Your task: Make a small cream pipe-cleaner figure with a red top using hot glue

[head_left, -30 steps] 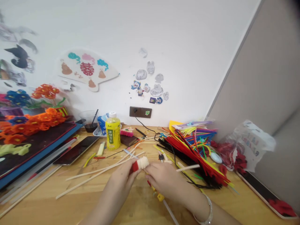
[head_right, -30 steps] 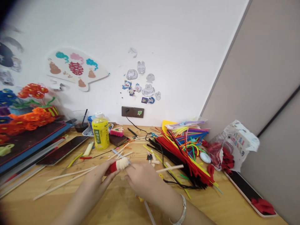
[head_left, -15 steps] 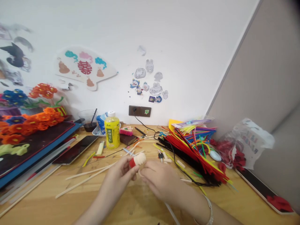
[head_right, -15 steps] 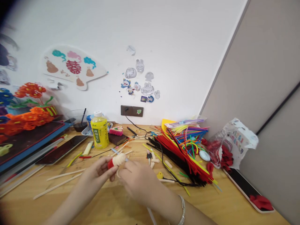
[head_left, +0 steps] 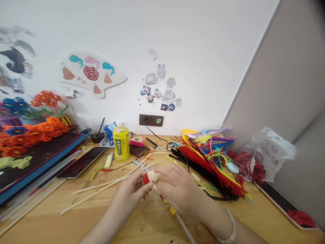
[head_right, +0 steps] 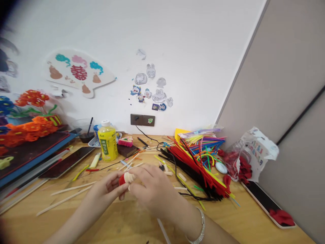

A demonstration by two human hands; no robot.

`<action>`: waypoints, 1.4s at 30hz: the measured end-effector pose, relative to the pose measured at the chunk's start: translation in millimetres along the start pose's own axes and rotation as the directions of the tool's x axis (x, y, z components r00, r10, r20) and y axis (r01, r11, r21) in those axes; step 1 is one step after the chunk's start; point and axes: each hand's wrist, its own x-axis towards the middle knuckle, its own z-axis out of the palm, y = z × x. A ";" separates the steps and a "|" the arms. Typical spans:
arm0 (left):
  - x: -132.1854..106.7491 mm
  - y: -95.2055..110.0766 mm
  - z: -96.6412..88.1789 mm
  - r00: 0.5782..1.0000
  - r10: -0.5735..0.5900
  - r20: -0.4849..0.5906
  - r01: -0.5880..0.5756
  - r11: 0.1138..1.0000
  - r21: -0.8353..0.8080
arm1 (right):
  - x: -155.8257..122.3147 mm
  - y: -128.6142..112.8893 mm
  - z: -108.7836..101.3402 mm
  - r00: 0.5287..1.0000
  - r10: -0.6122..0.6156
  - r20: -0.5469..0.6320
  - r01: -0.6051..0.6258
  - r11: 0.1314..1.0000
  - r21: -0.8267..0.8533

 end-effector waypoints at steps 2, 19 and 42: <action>-0.4 1.7 0.2 1.000 0.001 0.014 -0.002 0.999 0.042 | 1.2 2.4 -1.1 1.000 0.002 0.003 -0.002 0.999 0.055; -12.1 21.8 8.9 0.983 0.113 0.144 -0.170 0.859 0.483 | -3.0 7.6 -6.3 0.931 0.279 0.233 -0.357 0.827 0.434; -22.1 15.3 6.4 0.949 0.136 0.286 -0.255 0.863 0.436 | -12.7 33.9 11.9 0.716 0.377 0.587 -0.660 0.093 0.746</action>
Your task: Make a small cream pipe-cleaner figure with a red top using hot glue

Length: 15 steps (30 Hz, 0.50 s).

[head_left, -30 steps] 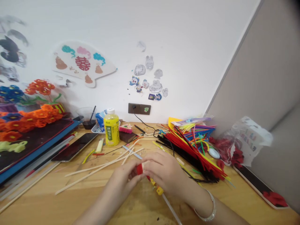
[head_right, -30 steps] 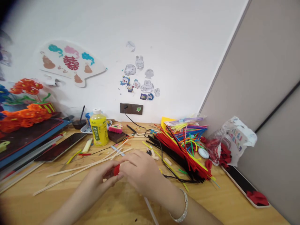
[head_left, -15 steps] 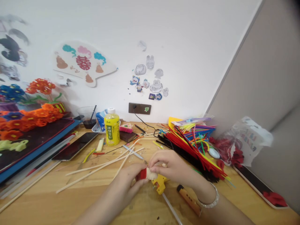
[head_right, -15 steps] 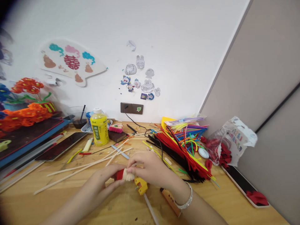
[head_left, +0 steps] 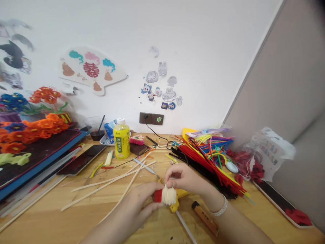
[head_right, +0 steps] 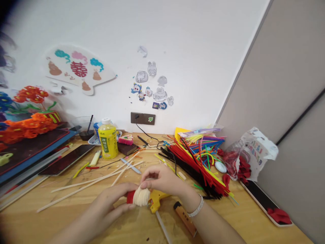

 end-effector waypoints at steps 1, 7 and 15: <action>0.1 0.5 -0.5 1.000 0.008 0.001 -0.008 1.000 -0.015 | 1.4 3.0 0.8 1.000 0.020 -0.005 -0.019 0.999 0.033; 0.6 2.1 -1.8 0.998 0.036 -0.049 -0.042 0.991 -0.127 | 5.5 11.0 3.6 0.997 0.072 0.004 -0.072 0.992 0.100; -0.8 -0.7 -0.5 0.987 0.101 -0.128 -0.101 0.995 0.010 | 4.9 13.9 3.6 0.993 0.108 0.041 -0.113 0.982 0.151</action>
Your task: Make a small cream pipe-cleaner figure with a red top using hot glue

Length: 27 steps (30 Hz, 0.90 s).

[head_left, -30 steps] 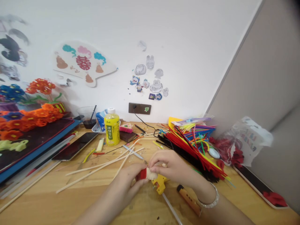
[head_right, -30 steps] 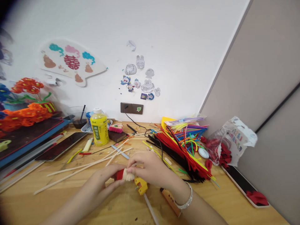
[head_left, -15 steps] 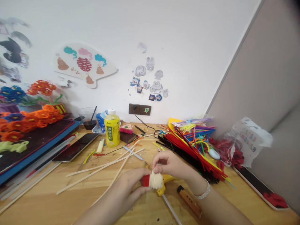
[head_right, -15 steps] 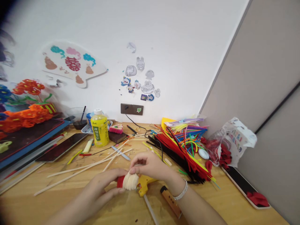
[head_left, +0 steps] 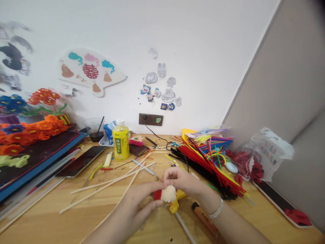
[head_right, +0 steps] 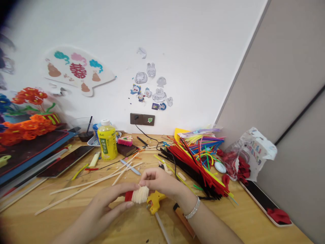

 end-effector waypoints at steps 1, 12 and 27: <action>0.1 0.1 -0.1 1.000 0.002 -0.002 -0.002 1.000 0.004 | -0.3 0.3 0.1 1.000 0.000 0.000 0.000 1.000 0.004; 1.0 -1.0 0.0 0.993 0.001 -0.115 -0.002 1.000 -0.011 | 0.2 1.6 4.3 1.000 -0.008 0.001 0.008 0.999 0.043; 6.6 -3.3 7.7 0.964 -0.193 -0.183 0.111 0.918 -0.381 | 8.9 12.7 14.7 0.972 -0.048 -0.230 0.077 0.990 0.117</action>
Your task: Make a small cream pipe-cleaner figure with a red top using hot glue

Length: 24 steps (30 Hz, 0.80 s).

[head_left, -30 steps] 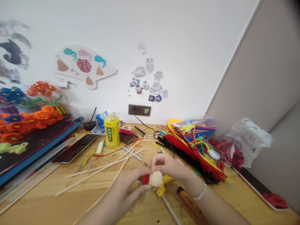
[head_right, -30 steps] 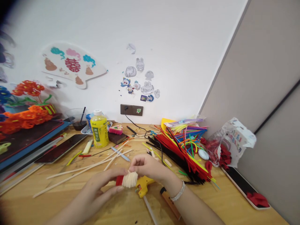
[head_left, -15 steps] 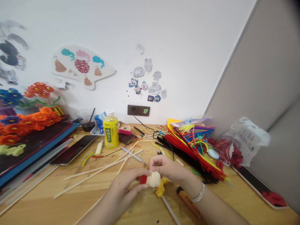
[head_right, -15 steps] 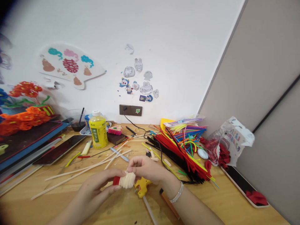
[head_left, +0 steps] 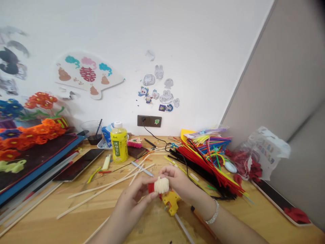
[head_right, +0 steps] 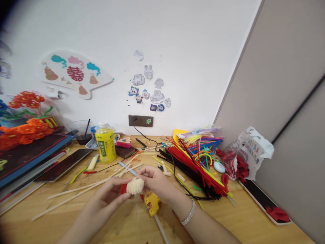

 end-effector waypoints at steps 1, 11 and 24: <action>0.0 -0.3 -0.4 1.000 0.000 -0.011 0.000 1.000 0.000 | 0.4 0.8 0.5 1.000 -0.007 -0.019 0.007 1.000 -0.001; -0.7 -7.3 -3.7 0.995 0.088 -0.043 -0.086 0.995 0.057 | -6.2 -6.8 6.9 0.998 -0.047 -0.030 0.045 0.996 -0.072; -0.7 -8.0 -5.0 0.993 0.083 -0.085 -0.072 0.990 0.118 | -6.2 1.5 9.0 0.993 -0.115 0.005 0.114 0.971 -0.211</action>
